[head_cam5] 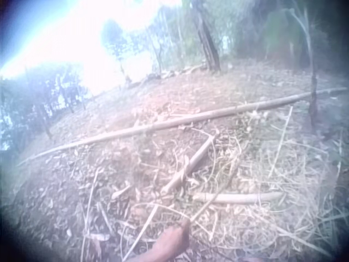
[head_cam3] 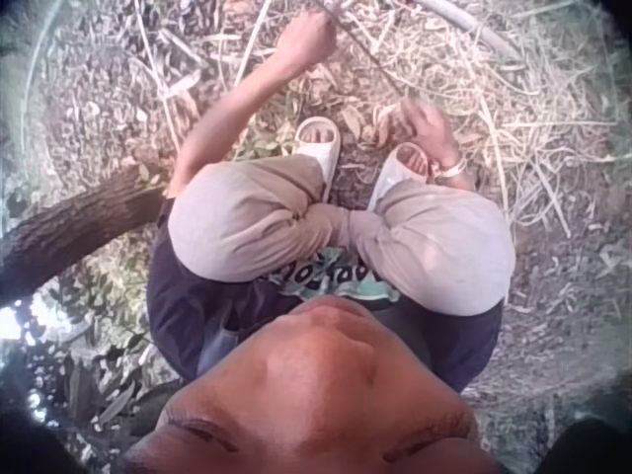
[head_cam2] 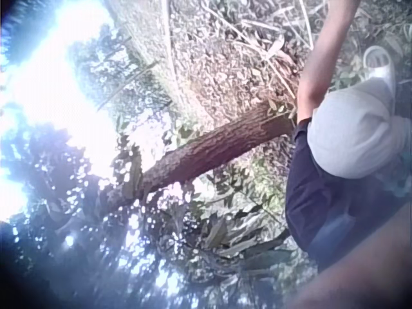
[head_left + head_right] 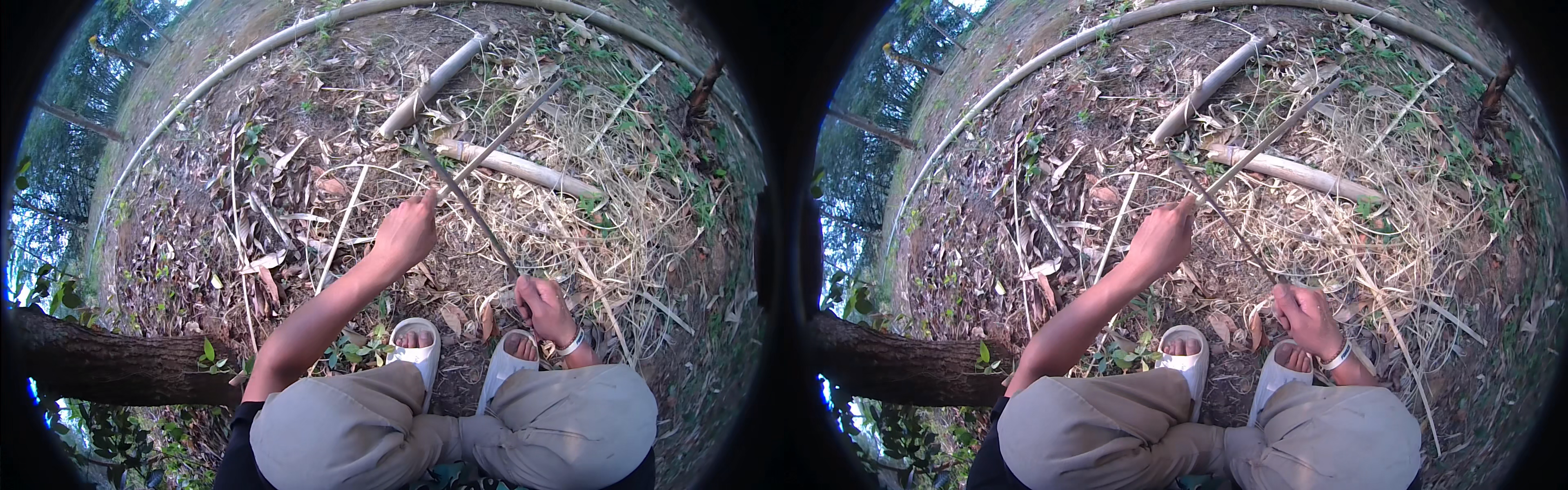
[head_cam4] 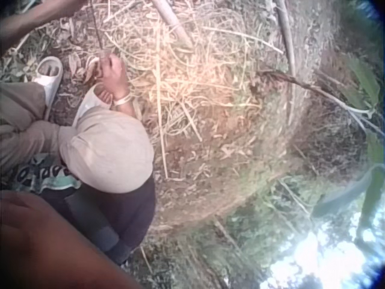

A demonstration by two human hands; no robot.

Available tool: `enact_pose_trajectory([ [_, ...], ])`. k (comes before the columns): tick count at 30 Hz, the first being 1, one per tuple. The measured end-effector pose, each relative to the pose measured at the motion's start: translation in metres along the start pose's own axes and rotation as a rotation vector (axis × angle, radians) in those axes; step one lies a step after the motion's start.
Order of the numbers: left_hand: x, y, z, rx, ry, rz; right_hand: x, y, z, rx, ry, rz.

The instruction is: The person sits on the ground and uses a machete to split a long bamboo stick into thin strips. They repeatedly position the stick and strike it with the blade to separate the fibers, then set the finished strips aside.

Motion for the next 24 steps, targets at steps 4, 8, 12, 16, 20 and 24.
enact_pose_trajectory([
  [4,0.000,0.000,-0.001,-0.059,0.124,0.041,0.003,0.002,-0.002,0.265,-0.235,-0.037],
  [8,0.004,0.024,-0.017,-0.378,0.664,-0.182,0.010,0.007,-0.004,0.335,0.106,-0.290],
  [12,0.015,0.055,-0.024,-0.508,1.129,-0.207,0.013,0.012,0.009,0.328,0.541,-0.514],
  [16,0.020,0.079,-0.010,-0.449,1.164,-0.267,0.011,0.006,-0.005,0.251,0.768,-0.619],
  [20,0.016,0.074,-0.014,-0.406,0.750,-0.149,0.003,0.000,-0.006,0.310,0.846,-0.657],
  [24,0.026,0.081,-0.014,-0.357,0.766,-0.124,0.003,0.002,0.002,0.295,0.858,-0.707],
])
Point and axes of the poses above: each hand's wrist, its own y-axis away from the middle knuckle, its own z-axis out of the palm, x = y × z, the point moved 1 cm from there along -y, towards the middle knuckle, and after that the axes turned 15 degrees about -y, right-handed, at the moved point
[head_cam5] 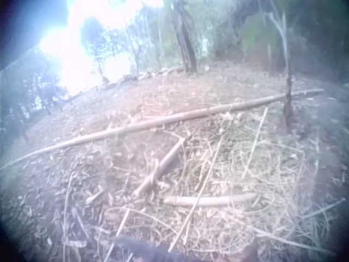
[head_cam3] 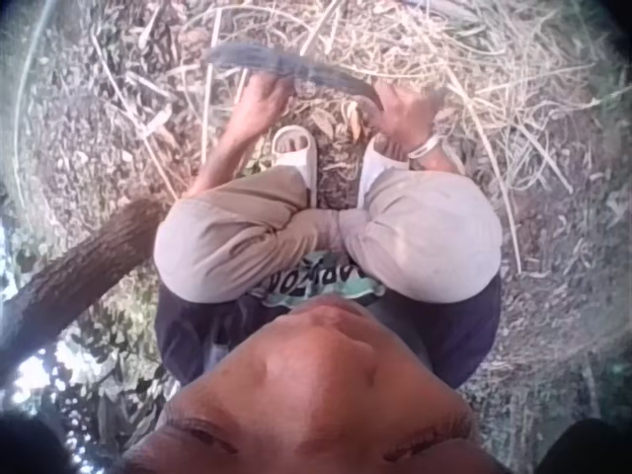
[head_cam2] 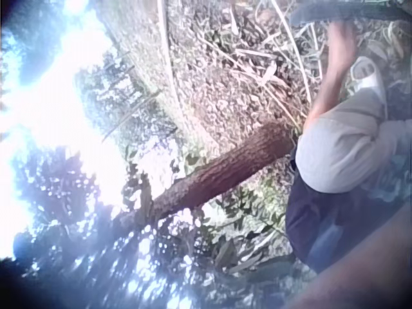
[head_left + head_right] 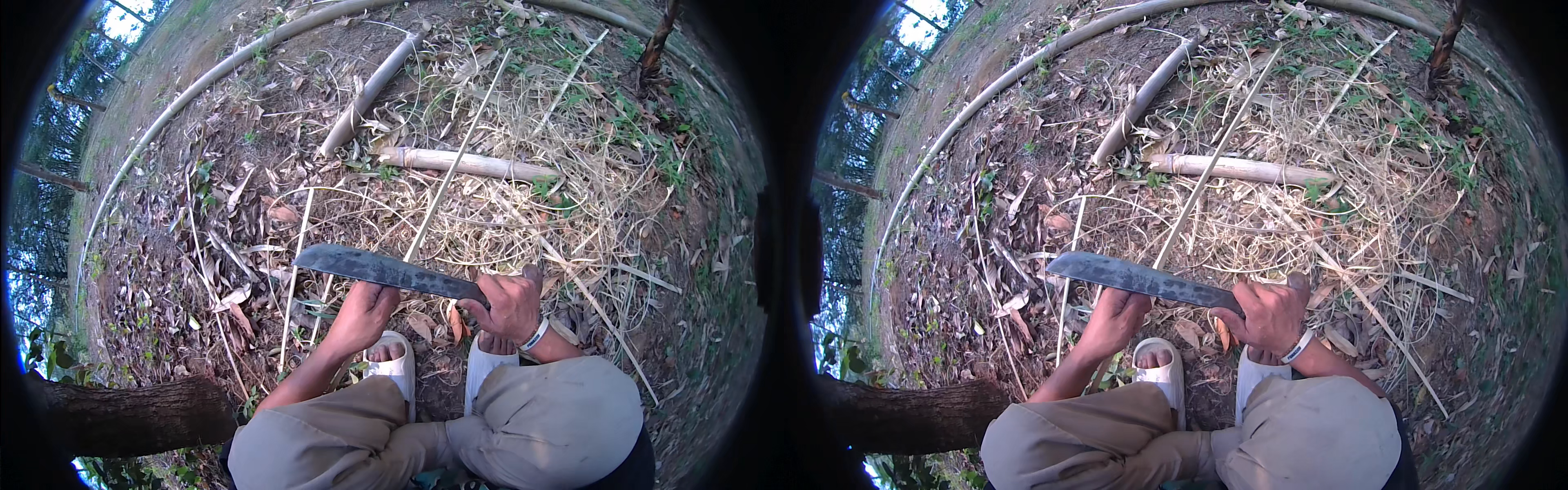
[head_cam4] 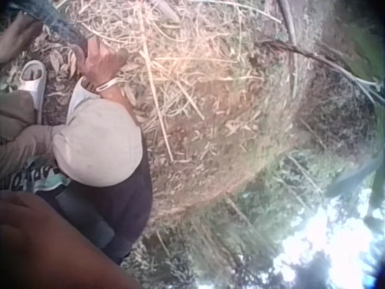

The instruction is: The person sits on the ground and uses a machete to split a long bamboo stick into thin strips. They repeatedly position the stick and strike it with the blade to separate the fibers, then set the finished strips aside.

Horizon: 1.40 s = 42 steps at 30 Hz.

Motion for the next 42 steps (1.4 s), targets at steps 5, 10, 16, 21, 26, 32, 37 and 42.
enact_pose_trajectory([
  [5,-0.008,0.002,0.004,-0.064,0.077,-0.036,0.014,-0.007,-0.004,-0.007,0.001,0.013],
  [10,0.002,0.027,-0.021,-0.161,0.397,-0.140,0.096,0.002,-0.067,0.234,0.155,0.486],
  [16,0.004,0.005,-0.009,-0.217,0.432,-0.131,0.033,0.002,-0.056,0.068,0.027,0.341],
  [21,-0.011,-0.003,0.015,-0.004,-0.021,0.155,-0.014,-0.010,0.009,-0.001,-0.110,0.103],
  [26,-0.005,0.017,0.017,0.009,-0.214,0.137,0.019,-0.015,0.006,0.061,-0.031,0.221],
  [32,-0.011,0.024,0.016,-0.115,-0.192,0.002,0.123,-0.006,-0.051,0.154,0.182,0.612],
  [37,-0.012,0.007,0.021,-0.097,-0.083,-0.007,0.018,0.006,-0.017,-0.081,-0.043,0.264],
  [42,-0.015,0.015,0.020,0.060,-0.302,0.145,0.032,0.023,-0.006,-0.085,-0.012,0.240],
])
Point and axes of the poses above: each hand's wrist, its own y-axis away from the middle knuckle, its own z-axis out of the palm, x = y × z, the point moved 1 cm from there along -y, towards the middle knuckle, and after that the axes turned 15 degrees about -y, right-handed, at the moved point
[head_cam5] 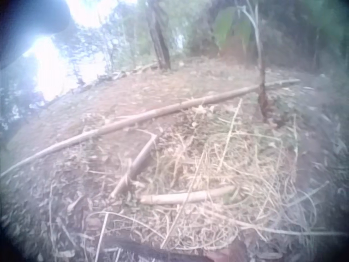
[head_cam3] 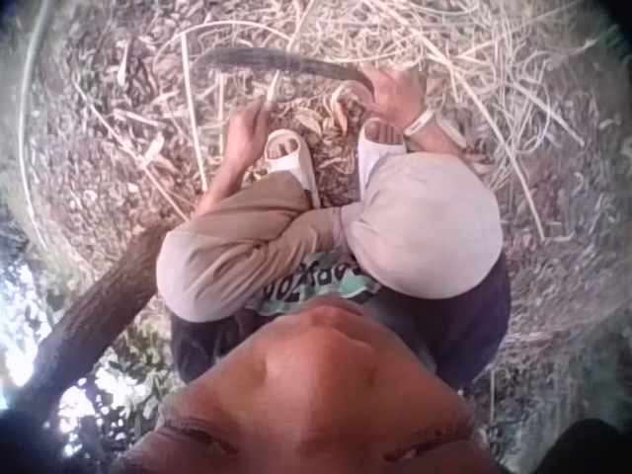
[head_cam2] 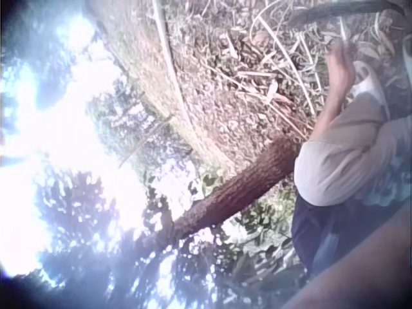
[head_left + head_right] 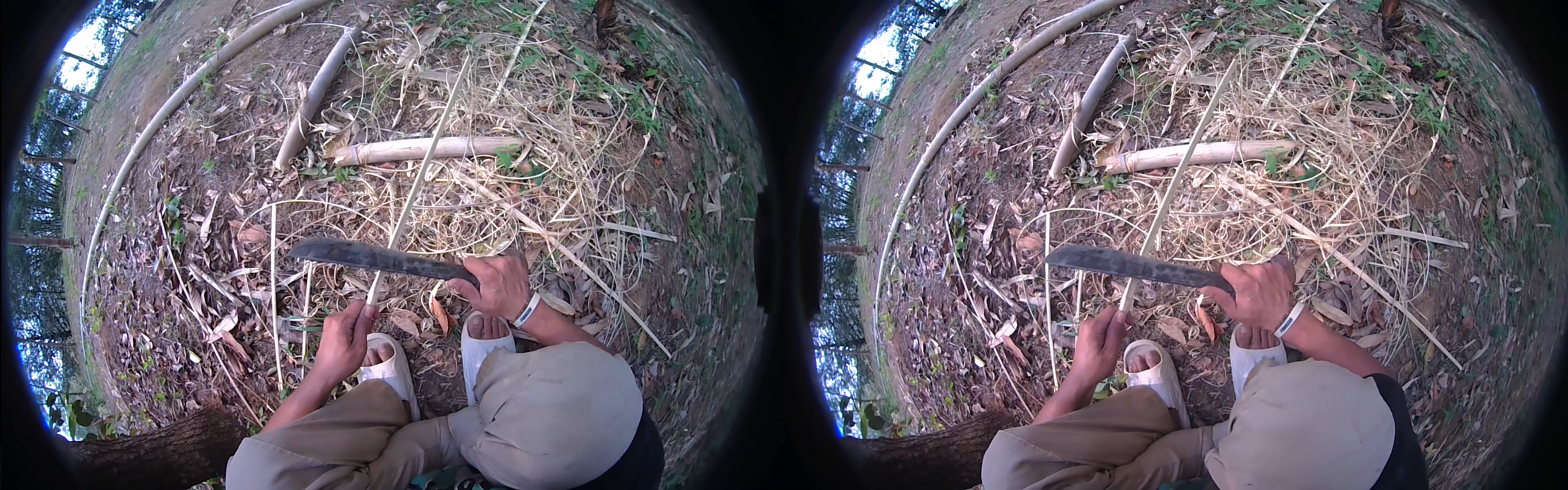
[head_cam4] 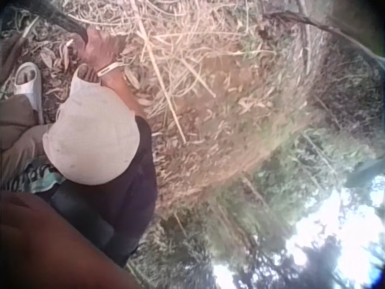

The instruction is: The person sits on the ground and uses a machete to split a long bamboo stick into thin strips. They repeatedly position the stick and strike it with the blade to separate the fibers, then set the finished strips aside.

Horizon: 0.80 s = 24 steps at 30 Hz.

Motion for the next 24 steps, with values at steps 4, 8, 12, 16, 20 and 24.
enact_pose_trajectory([
  [4,-0.002,0.008,0.000,-0.021,-0.062,0.030,0.037,-0.008,-0.006,0.056,0.097,-0.099],
  [8,0.007,0.001,-0.008,-0.035,-0.046,-0.050,0.017,-0.009,-0.005,0.025,0.046,-0.039],
  [12,0.016,0.003,-0.010,0.038,0.000,0.028,-0.008,-0.014,-0.001,0.031,0.043,-0.151],
  [16,0.016,0.011,-0.010,-0.033,0.019,-0.036,0.047,-0.035,-0.036,0.184,0.145,0.295],
  [20,-0.002,0.011,-0.007,0.020,-0.044,0.016,0.022,-0.025,-0.025,0.094,0.049,0.143],
  [24,0.000,0.012,-0.002,0.113,-0.120,0.129,-0.016,-0.009,-0.009,-0.027,0.047,-0.073],
])
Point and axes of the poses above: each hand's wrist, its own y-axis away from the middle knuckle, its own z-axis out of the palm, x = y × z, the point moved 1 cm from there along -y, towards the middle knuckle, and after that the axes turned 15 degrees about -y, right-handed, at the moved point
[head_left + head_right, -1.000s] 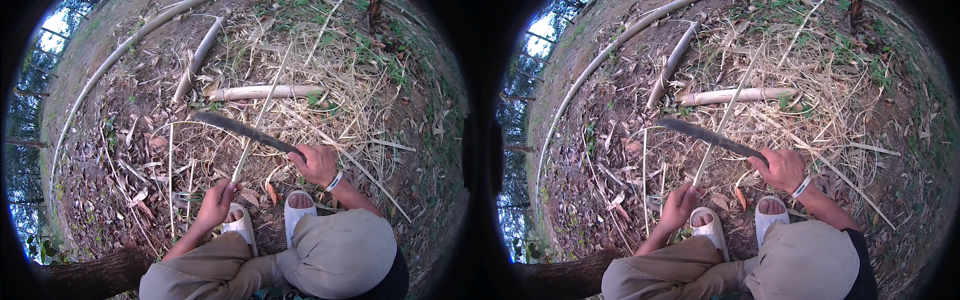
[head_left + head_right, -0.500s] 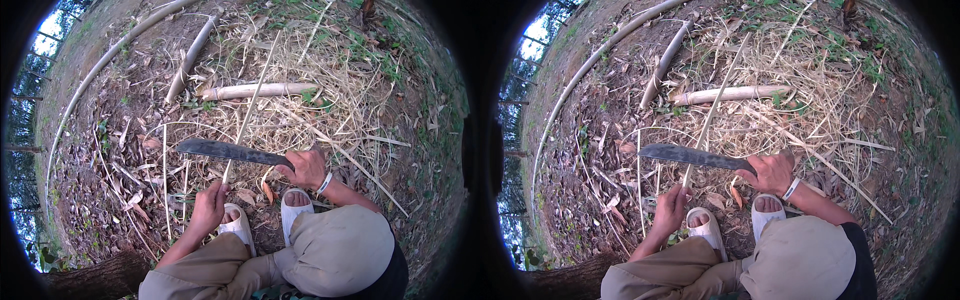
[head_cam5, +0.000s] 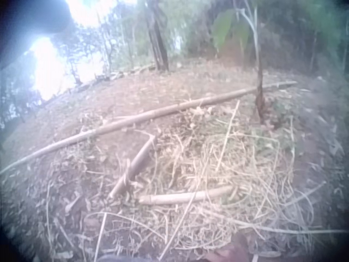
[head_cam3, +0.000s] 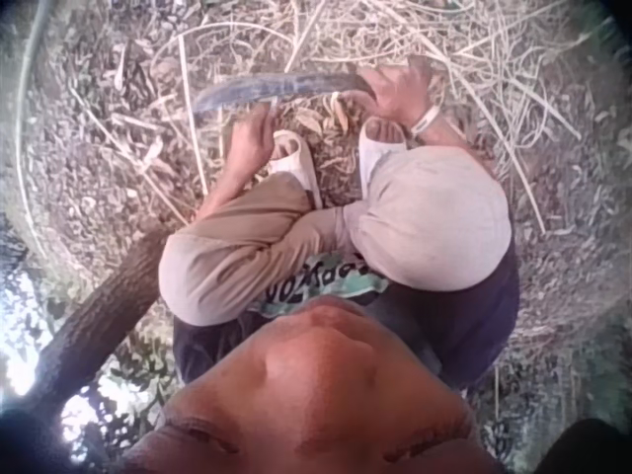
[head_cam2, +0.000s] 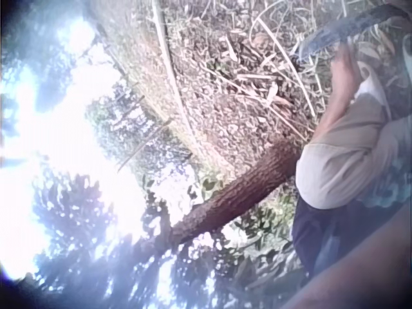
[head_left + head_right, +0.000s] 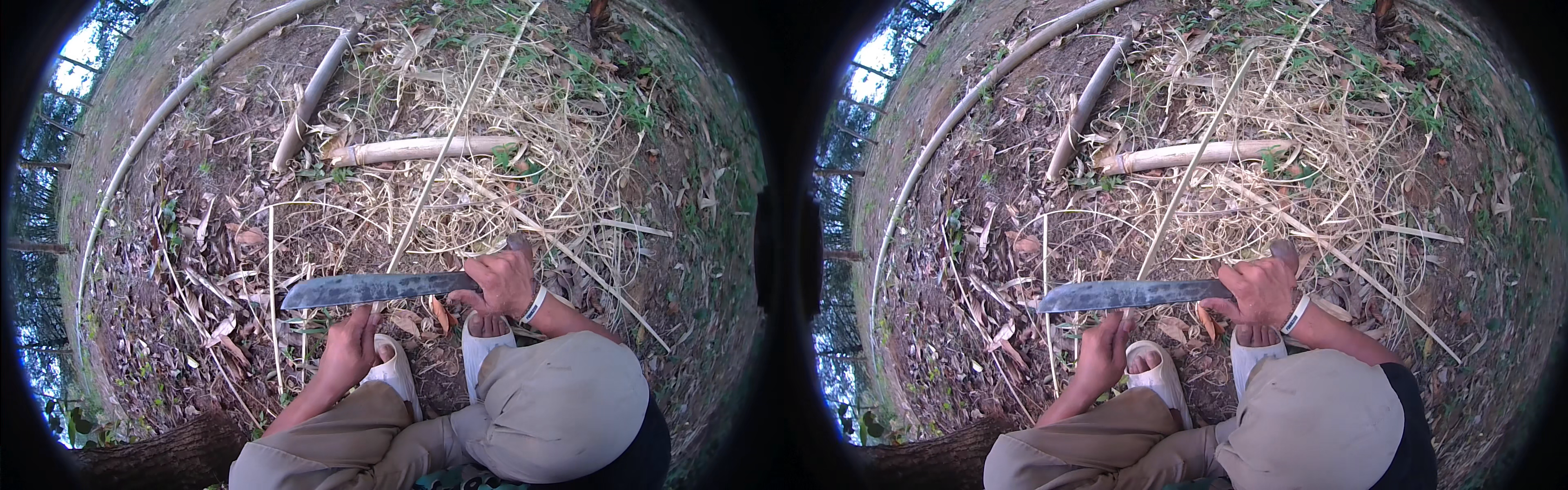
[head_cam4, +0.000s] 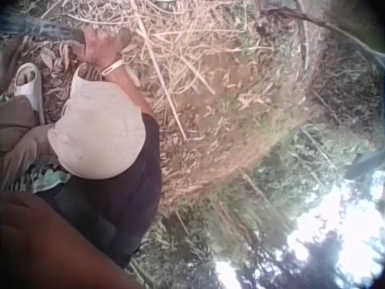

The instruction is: The person sits on the ground and uses a machete to split a long bamboo stick into thin strips. They repeatedly position the stick and strike it with the blade to separate the fibers, then set the finished strips aside.

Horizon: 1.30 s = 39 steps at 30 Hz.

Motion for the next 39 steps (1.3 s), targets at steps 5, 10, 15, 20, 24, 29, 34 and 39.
enact_pose_trajectory([
  [5,-0.001,0.012,0.007,-0.186,0.074,-0.097,0.102,0.003,-0.029,0.224,0.103,0.520],
  [10,0.001,0.001,0.000,-0.132,0.054,-0.095,0.023,0.018,0.003,-0.007,-0.074,0.202],
  [15,-0.014,0.016,0.004,-0.107,-0.039,0.061,0.060,0.015,-0.020,0.119,0.025,0.275],
  [20,-0.018,0.020,0.009,-0.204,-0.102,0.012,0.105,0.009,-0.039,0.219,0.000,0.498],
  [24,-0.028,0.031,0.005,-0.168,-0.072,-0.029,0.034,0.015,-0.013,-0.053,0.021,0.108],
  [29,-0.037,0.058,-0.002,-0.158,-0.053,-0.080,0.095,0.005,-0.053,0.098,0.083,0.343],
  [34,-0.033,0.056,0.003,-0.170,-0.047,-0.159,0.044,0.003,-0.003,0.048,-0.007,0.213],
  [39,-0.044,0.068,-0.006,-0.227,-0.093,-0.115,0.079,-0.001,-0.027,0.097,0.075,0.215],
])
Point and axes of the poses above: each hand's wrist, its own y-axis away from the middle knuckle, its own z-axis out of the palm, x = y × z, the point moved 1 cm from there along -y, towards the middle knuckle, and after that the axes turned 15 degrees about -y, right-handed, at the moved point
